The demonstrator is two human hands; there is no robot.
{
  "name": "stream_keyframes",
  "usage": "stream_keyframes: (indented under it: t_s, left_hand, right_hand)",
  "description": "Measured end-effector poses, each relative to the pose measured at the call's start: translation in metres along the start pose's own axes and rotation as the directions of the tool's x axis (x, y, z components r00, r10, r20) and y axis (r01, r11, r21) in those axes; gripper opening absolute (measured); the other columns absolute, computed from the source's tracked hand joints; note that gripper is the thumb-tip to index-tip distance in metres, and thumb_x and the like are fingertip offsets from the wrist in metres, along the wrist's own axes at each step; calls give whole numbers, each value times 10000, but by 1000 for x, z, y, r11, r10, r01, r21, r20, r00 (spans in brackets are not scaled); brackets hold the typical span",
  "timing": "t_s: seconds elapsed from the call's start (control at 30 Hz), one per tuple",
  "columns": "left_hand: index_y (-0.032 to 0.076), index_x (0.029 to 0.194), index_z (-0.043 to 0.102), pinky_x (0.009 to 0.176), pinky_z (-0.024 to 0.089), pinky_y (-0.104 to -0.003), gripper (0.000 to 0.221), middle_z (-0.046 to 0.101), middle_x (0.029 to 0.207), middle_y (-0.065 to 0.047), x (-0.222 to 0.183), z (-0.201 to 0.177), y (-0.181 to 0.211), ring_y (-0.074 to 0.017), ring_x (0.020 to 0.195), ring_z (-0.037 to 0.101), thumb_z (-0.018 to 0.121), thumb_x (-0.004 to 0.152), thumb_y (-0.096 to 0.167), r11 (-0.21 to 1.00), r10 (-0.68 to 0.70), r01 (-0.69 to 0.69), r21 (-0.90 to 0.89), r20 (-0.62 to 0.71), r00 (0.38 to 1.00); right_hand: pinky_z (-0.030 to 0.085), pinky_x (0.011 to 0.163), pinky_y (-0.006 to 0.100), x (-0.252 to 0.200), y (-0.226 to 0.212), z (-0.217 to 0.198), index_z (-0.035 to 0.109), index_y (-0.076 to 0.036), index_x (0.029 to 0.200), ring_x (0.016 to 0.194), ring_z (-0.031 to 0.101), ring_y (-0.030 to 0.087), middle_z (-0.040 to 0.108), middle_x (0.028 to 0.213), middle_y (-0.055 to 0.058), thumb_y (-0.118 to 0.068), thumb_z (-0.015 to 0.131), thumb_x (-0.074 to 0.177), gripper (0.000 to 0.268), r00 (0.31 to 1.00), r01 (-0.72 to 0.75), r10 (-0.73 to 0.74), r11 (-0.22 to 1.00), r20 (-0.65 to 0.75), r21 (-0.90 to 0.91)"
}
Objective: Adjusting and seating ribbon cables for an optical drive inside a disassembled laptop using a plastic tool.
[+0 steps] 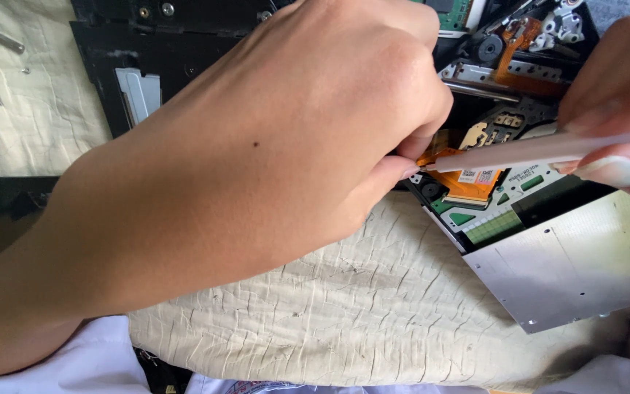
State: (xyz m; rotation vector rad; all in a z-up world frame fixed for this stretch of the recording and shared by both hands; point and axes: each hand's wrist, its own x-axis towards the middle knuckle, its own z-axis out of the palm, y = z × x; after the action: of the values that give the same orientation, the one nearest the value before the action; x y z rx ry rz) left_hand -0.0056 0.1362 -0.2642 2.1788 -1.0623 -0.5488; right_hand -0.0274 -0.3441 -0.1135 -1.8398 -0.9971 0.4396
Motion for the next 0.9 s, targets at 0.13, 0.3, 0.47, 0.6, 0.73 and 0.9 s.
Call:
stream_keyframes:
  t_s: [0.13, 0.3, 0.47, 0.6, 0.73, 0.9]
  left_hand:
    - [101, 710, 767, 691, 460, -490, 194, 599, 758, -87, -1, 4, 0, -353, 769, 545, 710, 875, 17, 1000, 1, -1, -3, -5, 1000]
    - [100, 706, 767, 691, 460, -491, 196, 598, 755, -90, -2, 6, 4, -356, 764, 546, 706, 869, 9, 1000, -3, 3, -5, -11, 1000]
    - [99, 702, 766, 692, 460, -493, 198, 596, 751, -94, -3, 9, 4, -359, 759, 547, 703, 863, 2, 1000, -3, 3, -6, -16, 1000]
    - [98, 699, 765, 693, 459, -494, 200, 595, 749, -96, -2, 11, 4, -362, 755, 547, 700, 858, -4, 1000, -5, 5, -6, -20, 1000]
    - [97, 696, 765, 693, 459, -494, 202, 594, 746, -99, 0, 13, 3, -364, 751, 548, 697, 854, -10, 1000, -4, 4, -6, -24, 1000]
    - [96, 692, 764, 694, 458, -496, 205, 592, 742, -102, 53, -69, 107, -367, 746, 548, 694, 848, -17, 1000, -1, 1, -5, -29, 1000]
  right_hand:
    - [622, 511, 199, 4, 6, -6, 547, -204, 1081, 524, 699, 104, 655, 756, -47, -389, 538, 879, 274, 993, 79, -84, 995, 83, 54]
    - [642, 594, 185, -15, 20, -10, 609, -212, 1020, 627, 725, 97, 667, 738, -58, -445, 599, 823, 305, 982, 128, -126, 992, 138, -10]
    - [621, 630, 219, -11, 9, -10, 634, -235, 1013, 703, 714, 132, 684, 774, -60, -440, 550, 840, 282, 988, 100, -95, 994, 124, -38]
    - [627, 703, 214, -18, 7, -9, 589, -222, 1082, 800, 711, 133, 654, 911, -31, -405, 632, 827, 317, 991, 80, -75, 996, 106, -45]
    - [600, 738, 218, -17, 4, -3, 596, -179, 1046, 814, 683, 131, 601, 988, -13, -357, 628, 847, 269, 998, 50, -48, 997, 33, -52]
    - [583, 551, 235, -6, -4, 5, 612, -179, 930, 598, 645, 165, 637, 760, -11, -389, 584, 813, 242, 1000, -24, 23, 999, 11, 37]
